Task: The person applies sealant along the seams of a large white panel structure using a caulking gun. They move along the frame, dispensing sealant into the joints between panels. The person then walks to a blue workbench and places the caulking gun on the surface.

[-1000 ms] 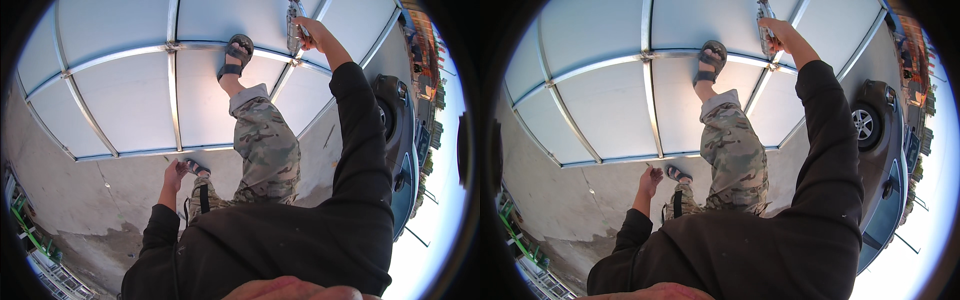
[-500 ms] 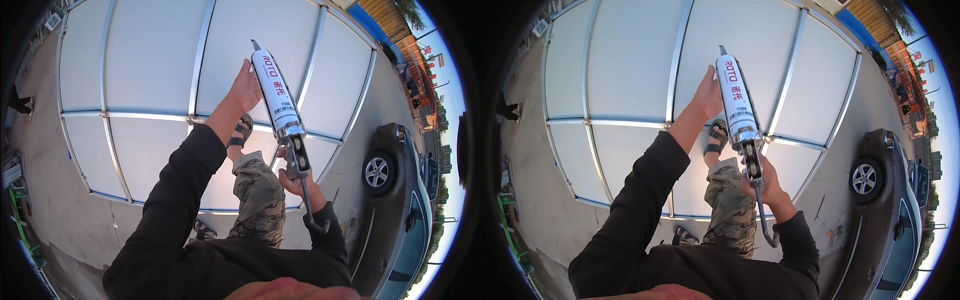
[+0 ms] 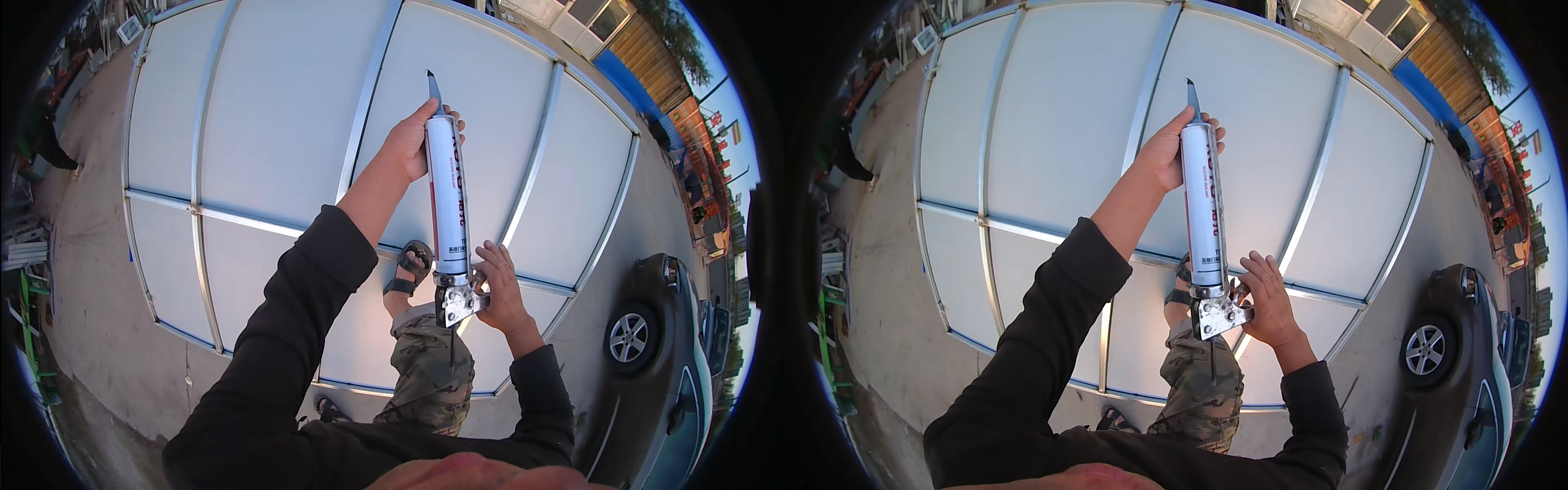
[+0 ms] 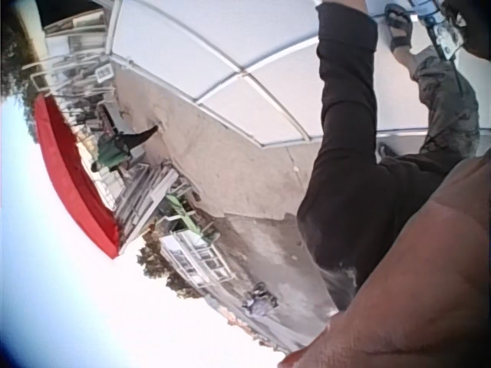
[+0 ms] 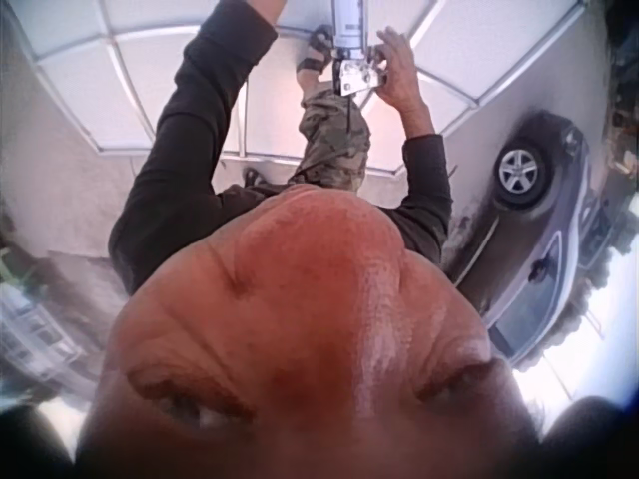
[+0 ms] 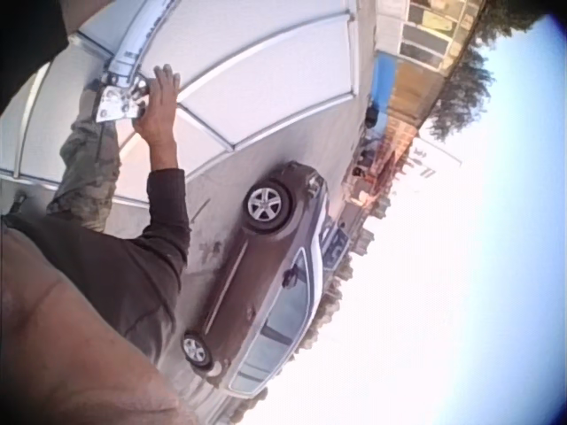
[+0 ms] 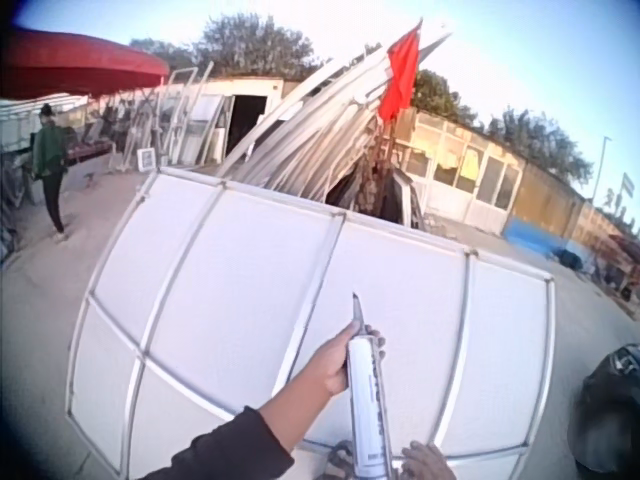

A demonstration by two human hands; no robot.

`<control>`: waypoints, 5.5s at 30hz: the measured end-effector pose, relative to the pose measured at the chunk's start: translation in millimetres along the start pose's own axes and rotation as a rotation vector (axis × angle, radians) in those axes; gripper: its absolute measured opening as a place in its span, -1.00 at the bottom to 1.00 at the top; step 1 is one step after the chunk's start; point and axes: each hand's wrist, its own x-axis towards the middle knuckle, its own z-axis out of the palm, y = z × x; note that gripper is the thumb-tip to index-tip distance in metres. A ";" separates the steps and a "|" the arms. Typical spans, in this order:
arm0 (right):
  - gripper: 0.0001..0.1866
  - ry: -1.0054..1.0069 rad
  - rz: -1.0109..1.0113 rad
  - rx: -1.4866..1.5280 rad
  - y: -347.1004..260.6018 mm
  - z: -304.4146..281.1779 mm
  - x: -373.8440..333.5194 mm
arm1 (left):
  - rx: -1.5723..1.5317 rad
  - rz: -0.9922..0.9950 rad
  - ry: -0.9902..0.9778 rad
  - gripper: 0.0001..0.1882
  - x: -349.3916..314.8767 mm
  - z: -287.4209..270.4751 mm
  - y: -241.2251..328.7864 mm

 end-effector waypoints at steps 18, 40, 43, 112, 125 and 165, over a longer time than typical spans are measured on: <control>-0.54 0.082 -0.108 -0.378 174.7 10.1 292.4 | 0.623 -0.115 0.279 -0.27 -124.6 -231.3 -2.5; -0.52 0.085 -0.065 -0.267 239.0 54.8 366.1 | 0.427 -0.260 0.839 -0.32 -264.0 -368.6 -51.1; -0.52 0.093 -0.059 -0.257 243.9 54.1 365.4 | 0.432 -0.281 0.853 -0.32 -266.3 -372.2 -56.0; -0.55 0.554 0.780 0.021 278.6 -2.9 291.2 | 0.573 -0.435 1.097 -0.33 -357.9 -396.2 -43.1; -0.52 0.613 0.856 0.117 252.4 7.4 308.3 | 0.579 -0.426 1.072 -0.31 -375.5 -389.4 -45.0; -0.54 0.513 0.822 -0.008 254.2 34.7 238.1 | 0.580 -0.453 1.082 -0.32 -394.1 -387.4 -60.6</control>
